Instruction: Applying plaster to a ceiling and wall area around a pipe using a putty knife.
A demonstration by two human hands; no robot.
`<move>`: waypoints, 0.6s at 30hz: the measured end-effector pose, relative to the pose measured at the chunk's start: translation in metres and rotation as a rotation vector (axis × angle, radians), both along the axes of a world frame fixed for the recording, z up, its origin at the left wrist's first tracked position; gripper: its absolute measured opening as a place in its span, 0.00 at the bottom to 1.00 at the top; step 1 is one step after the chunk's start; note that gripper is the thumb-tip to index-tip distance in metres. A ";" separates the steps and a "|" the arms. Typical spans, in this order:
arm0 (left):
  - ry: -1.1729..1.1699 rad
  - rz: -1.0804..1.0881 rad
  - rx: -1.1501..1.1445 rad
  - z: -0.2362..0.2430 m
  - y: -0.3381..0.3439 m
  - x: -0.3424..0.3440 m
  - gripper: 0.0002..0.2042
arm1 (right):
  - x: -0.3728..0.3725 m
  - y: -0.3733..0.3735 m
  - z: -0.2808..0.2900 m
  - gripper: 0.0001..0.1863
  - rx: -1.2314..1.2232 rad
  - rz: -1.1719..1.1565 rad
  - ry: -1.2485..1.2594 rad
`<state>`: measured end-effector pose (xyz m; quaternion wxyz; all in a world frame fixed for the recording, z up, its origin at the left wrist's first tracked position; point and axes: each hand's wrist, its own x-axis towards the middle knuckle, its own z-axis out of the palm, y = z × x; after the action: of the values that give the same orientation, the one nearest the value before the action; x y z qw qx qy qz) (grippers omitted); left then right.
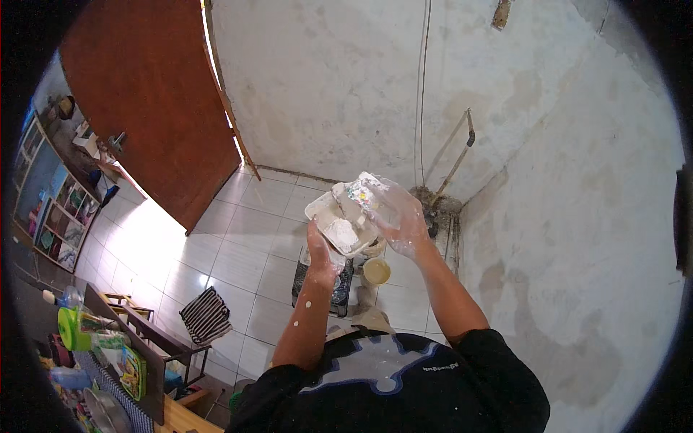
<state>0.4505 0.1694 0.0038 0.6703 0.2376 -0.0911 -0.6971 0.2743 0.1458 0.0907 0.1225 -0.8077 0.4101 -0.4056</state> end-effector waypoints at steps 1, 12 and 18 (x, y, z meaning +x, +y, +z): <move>0.006 -0.012 -0.028 0.002 0.000 0.000 0.28 | 0.001 0.000 0.000 0.27 -0.002 -0.001 -0.001; -0.052 -0.010 -0.090 0.024 0.006 0.004 0.29 | 0.013 -0.005 -0.013 0.21 0.112 0.232 0.116; -0.083 0.022 -0.051 0.022 0.007 0.011 0.31 | 0.016 -0.007 -0.011 0.22 0.092 0.103 -0.056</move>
<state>0.4614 0.1763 0.0254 0.6793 0.2500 -0.1338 -0.6768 0.2907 0.1392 0.0801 0.1913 -0.8097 0.3826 -0.4018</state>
